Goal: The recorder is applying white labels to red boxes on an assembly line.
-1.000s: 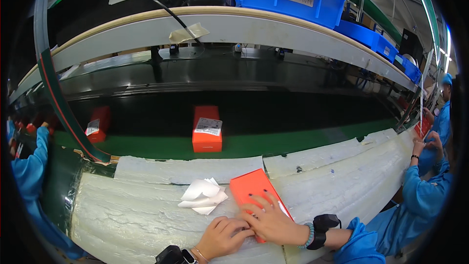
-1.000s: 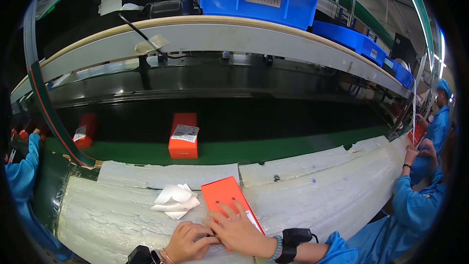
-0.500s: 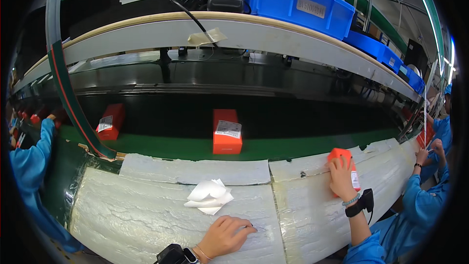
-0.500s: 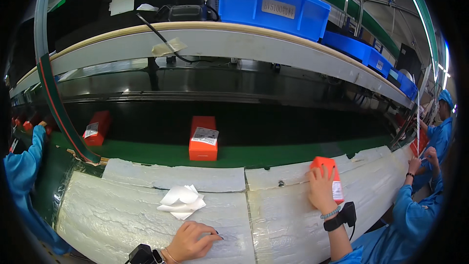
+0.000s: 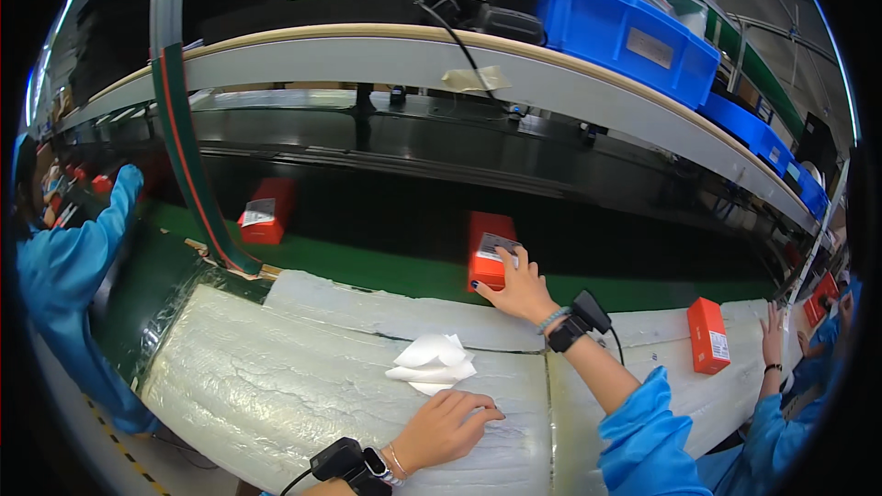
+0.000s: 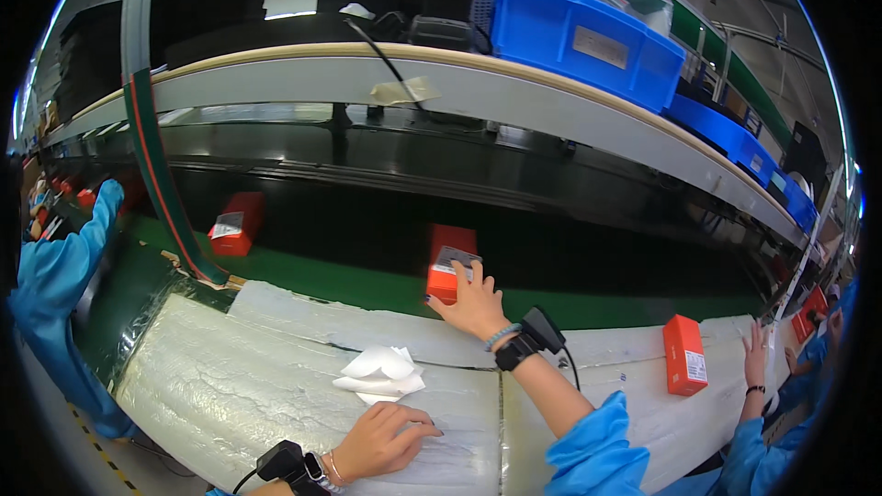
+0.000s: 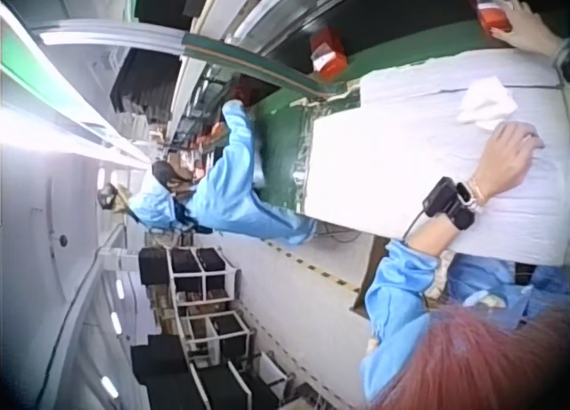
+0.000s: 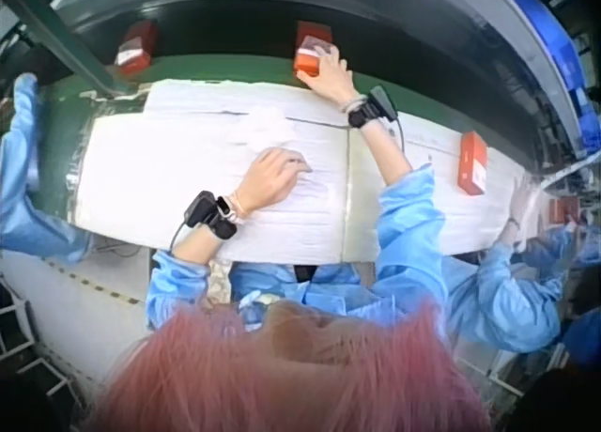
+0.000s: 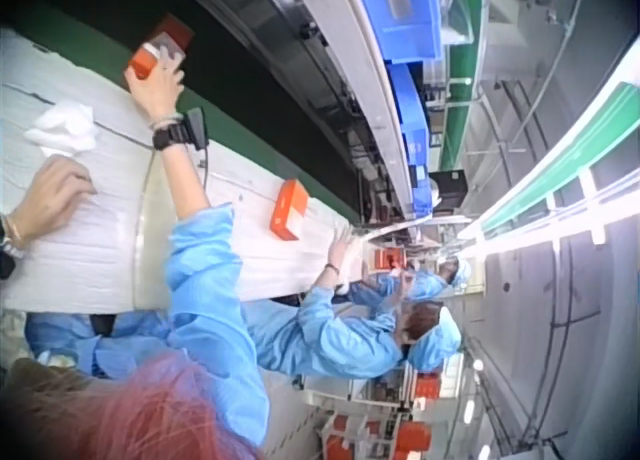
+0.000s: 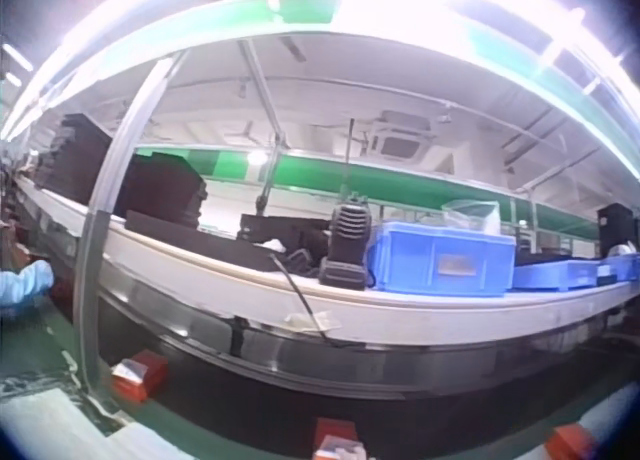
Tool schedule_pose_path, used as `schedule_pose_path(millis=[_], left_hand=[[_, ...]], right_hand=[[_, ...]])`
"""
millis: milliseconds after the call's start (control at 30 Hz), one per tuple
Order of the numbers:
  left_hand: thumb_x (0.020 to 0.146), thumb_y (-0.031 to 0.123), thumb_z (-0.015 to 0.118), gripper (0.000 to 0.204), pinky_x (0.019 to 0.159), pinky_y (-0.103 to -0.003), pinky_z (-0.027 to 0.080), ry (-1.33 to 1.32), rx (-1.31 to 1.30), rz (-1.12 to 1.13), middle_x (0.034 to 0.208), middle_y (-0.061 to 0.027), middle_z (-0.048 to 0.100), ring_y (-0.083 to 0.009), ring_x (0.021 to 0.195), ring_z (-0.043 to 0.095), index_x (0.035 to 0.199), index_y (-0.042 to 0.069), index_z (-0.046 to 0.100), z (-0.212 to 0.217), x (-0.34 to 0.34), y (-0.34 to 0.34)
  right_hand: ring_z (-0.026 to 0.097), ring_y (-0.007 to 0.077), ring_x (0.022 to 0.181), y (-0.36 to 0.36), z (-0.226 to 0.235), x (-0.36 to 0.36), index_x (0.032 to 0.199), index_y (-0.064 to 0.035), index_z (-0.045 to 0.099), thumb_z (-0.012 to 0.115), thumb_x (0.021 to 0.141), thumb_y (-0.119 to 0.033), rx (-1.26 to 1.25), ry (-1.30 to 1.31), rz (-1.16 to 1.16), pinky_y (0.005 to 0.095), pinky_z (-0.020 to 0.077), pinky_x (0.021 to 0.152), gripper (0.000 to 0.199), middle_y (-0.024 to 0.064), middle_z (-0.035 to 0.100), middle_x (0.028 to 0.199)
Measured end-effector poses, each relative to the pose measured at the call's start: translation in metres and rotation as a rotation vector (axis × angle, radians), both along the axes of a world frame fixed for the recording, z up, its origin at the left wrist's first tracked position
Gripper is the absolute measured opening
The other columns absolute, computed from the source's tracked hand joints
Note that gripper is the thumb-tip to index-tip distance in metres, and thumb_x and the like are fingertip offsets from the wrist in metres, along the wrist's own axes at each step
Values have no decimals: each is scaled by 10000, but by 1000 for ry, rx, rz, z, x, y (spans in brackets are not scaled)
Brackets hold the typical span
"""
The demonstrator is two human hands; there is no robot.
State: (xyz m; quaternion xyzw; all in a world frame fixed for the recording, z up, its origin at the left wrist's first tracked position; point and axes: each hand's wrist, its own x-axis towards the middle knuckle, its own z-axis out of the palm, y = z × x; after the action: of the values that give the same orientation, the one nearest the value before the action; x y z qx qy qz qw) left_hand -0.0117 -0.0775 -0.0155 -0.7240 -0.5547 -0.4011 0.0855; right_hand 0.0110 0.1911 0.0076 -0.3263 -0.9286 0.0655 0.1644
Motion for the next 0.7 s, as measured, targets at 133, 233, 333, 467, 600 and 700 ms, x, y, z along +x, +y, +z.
schedule_pose_path(millis=[133,233,333,467,600,700], left_hand=[[721,41,652,337,786,-311,445,-29,22,-5,1002,2,606,-180,899,575,1045,133,650,1,1,-1],[728,47,659,344,779,-321,454,-33,19,-1,1002,-14,606,-194,901,578,1062,130,642,-1,0,0],[780,51,654,305,809,-333,469,-152,14,-13,1008,-46,606,-220,909,584,1079,107,632,-2,5,3],[854,61,626,243,806,-328,491,-694,-142,-44,1005,-85,610,-224,875,606,1097,68,619,3,15,-1],[914,112,585,205,706,-313,508,-762,-284,24,938,-105,596,-216,768,612,1100,28,594,-7,13,-3],[925,108,576,192,667,-289,512,-805,-314,51,924,-109,618,-187,725,627,1092,21,613,-14,14,-1]], right_hand=[[514,395,1063,1,-17,-27,1308,-87,486,639,740,-558,151,-19,-175,510,484,814,754,179,454,1278],[544,358,957,8,-17,-20,1180,-48,569,653,716,-493,254,34,-212,467,510,724,648,158,510,1168],[551,379,971,1,-2,7,1246,-49,550,661,716,-510,252,78,-153,464,516,755,712,188,502,1231],[574,400,919,-51,24,66,1287,-63,541,673,718,-507,143,61,-24,457,524,762,734,221,507,1252],[586,387,925,-126,42,129,1266,-87,576,699,735,-423,155,25,18,429,525,770,641,206,523,1241],[585,380,984,-176,55,151,1255,-105,591,701,763,-359,24,-32,-16,441,489,860,565,186,548,1204]])
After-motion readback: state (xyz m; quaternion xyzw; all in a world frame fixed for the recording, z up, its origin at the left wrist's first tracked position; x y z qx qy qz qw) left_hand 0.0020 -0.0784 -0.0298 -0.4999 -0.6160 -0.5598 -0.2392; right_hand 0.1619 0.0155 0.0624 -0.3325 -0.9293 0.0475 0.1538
